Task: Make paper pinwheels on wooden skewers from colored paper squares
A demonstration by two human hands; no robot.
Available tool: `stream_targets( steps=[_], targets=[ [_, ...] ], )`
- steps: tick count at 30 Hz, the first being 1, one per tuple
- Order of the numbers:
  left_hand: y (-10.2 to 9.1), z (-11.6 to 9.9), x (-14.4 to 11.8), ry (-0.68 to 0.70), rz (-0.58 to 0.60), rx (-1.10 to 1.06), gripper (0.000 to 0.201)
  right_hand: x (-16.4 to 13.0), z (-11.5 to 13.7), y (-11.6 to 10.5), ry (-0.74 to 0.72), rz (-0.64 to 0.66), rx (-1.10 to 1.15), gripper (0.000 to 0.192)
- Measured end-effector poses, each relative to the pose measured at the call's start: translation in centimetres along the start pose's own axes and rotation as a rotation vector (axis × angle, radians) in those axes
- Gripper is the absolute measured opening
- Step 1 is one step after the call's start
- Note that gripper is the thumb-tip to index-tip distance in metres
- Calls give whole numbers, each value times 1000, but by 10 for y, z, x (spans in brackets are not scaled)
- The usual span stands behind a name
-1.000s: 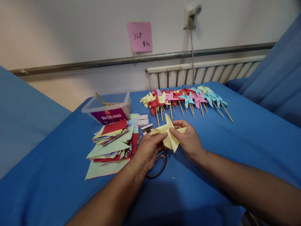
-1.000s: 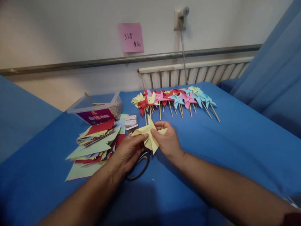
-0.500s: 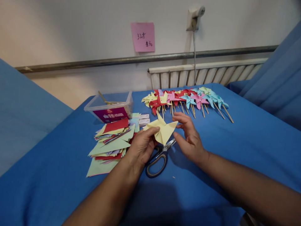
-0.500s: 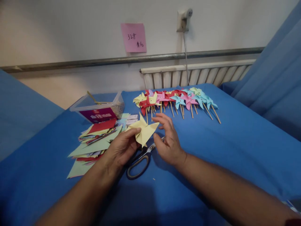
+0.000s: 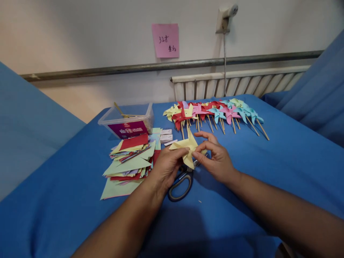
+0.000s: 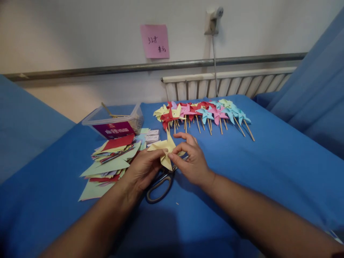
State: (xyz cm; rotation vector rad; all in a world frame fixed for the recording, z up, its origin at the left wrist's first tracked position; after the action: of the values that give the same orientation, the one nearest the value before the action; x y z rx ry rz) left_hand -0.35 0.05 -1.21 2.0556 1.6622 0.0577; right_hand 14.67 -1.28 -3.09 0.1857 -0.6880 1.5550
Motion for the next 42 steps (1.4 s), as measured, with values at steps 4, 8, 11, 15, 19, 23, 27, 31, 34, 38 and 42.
stream_targets(
  steps=[4,8,11,15,19,23,27,31,34,38,42],
  targets=[
    [3,0,-1,39,27,24,23,2,-6,1,85,-19,49,11],
    [3,-1,-2,26,-4,48,19,3,-8,2,109,-60,35,12],
    [3,0,-2,22,-7,40,21,3,-7,2,124,-77,26,13],
    [1,2,0,16,-1,25,29,3,-7,4,151,-85,28,14],
    [0,4,1,21,21,22,31,3,-7,5,176,-89,40,15],
    [-2,5,2,32,17,34,33,3,-7,6,205,-93,67,15],
    [-3,7,3,35,19,53,31,2,-9,7,205,-96,89,15],
    [-2,6,4,26,-4,71,36,2,-10,7,200,-87,92,16],
    [-3,6,4,19,-30,82,35,2,-9,7,203,-75,93,17],
    [-5,6,5,38,0,82,34,3,-9,5,282,-100,226,15],
    [-7,4,5,41,47,110,33,5,-11,4,427,-89,453,23]
  ],
)
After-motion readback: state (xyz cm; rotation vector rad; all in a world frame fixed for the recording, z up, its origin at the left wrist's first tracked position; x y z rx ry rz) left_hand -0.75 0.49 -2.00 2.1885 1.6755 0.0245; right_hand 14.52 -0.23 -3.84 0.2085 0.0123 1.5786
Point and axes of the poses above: each hand's wrist, its own x-axis towards the middle knuckle, its own y-axis out of the palm, z = x × y, the point moved 1 cm from there along x, towards the middle knuckle, and after that the axes turned 4 degrees about z, right-handed, at the moved point
